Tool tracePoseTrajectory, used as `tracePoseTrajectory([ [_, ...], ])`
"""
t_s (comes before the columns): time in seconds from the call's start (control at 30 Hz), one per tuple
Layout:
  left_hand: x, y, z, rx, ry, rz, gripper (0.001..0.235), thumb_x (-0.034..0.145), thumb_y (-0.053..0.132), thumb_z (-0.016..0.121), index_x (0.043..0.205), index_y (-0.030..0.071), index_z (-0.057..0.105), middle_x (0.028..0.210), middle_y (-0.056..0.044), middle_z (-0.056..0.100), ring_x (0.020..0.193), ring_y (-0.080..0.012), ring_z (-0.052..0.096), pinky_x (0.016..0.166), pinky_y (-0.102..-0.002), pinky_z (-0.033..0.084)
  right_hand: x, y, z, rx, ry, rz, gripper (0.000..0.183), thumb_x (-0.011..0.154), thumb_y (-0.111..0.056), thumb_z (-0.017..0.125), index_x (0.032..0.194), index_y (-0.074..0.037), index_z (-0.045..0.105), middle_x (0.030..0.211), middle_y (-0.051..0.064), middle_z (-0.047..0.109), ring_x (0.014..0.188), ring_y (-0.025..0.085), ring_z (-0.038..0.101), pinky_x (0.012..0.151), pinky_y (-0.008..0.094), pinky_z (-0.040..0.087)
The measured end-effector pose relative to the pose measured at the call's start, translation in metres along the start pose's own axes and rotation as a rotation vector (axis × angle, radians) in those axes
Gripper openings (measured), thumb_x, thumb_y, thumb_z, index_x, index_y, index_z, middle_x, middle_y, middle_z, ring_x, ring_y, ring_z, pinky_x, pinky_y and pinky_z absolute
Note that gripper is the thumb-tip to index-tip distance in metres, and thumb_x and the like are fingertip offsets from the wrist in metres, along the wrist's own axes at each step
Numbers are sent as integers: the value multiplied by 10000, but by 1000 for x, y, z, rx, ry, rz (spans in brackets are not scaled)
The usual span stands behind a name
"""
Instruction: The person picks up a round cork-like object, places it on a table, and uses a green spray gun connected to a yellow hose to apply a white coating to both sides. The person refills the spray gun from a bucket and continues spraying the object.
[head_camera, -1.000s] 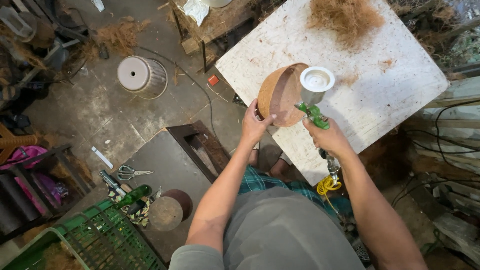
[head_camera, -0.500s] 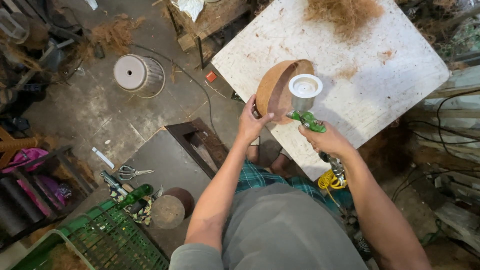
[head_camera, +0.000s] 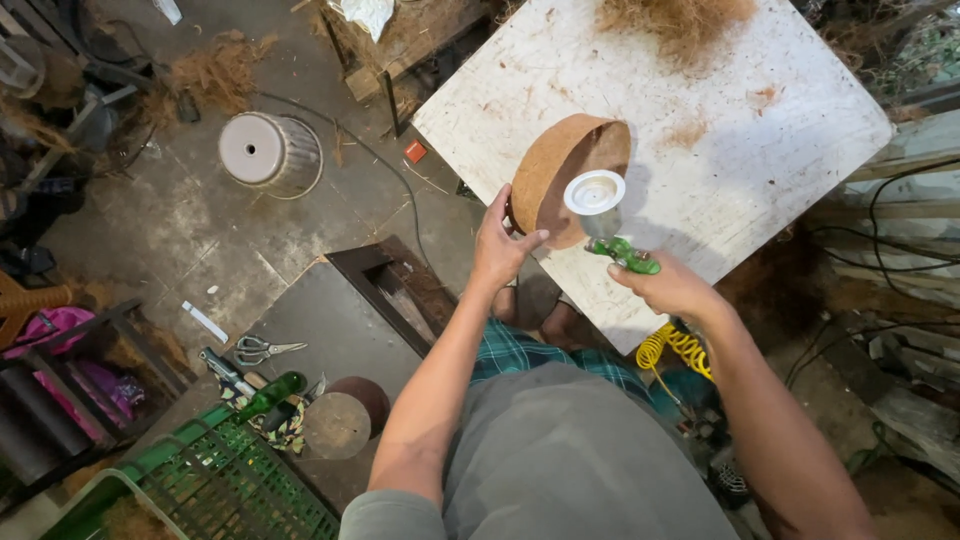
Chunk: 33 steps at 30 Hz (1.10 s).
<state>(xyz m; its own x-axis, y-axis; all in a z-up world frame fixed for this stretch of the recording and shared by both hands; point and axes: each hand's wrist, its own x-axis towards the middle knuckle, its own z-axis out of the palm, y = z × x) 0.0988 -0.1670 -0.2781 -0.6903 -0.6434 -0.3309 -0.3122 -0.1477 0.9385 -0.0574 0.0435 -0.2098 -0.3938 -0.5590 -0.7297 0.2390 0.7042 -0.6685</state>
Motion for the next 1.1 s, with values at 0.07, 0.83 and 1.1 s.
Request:
tracePoseTrajectory([
  [0.07, -1, 4, 0, 34, 2, 13, 996, 694, 164, 892, 1518, 6, 356, 1466, -299, 411, 1341, -488, 440, 1040, -574, 474, 5, 9, -5, -76, 83, 5, 310, 875, -231, 735, 754, 32, 623, 466, 105, 504, 291, 168, 460, 283, 286, 374],
  [0.83, 1, 4, 1, 38, 24, 6, 985, 697, 183, 888, 1511, -3, 366, 1444, -292, 443, 1324, -468, 474, 1022, -558, 491, -15, -17, -3, -251, 206, 58, 426, 955, -335, 670, 1146, 46, 658, 737, 174, 581, 607, 312, 546, 593, 425, 448],
  [1.1, 0, 6, 0, 37, 24, -10, 994, 689, 192, 892, 1511, -1, 367, 1447, -297, 442, 1321, -467, 478, 1027, -543, 490, 14, 1, -30, -304, 472, 46, 435, 894, -528, 726, 897, -95, 687, 636, 111, 644, 641, 306, 671, 634, 402, 505],
])
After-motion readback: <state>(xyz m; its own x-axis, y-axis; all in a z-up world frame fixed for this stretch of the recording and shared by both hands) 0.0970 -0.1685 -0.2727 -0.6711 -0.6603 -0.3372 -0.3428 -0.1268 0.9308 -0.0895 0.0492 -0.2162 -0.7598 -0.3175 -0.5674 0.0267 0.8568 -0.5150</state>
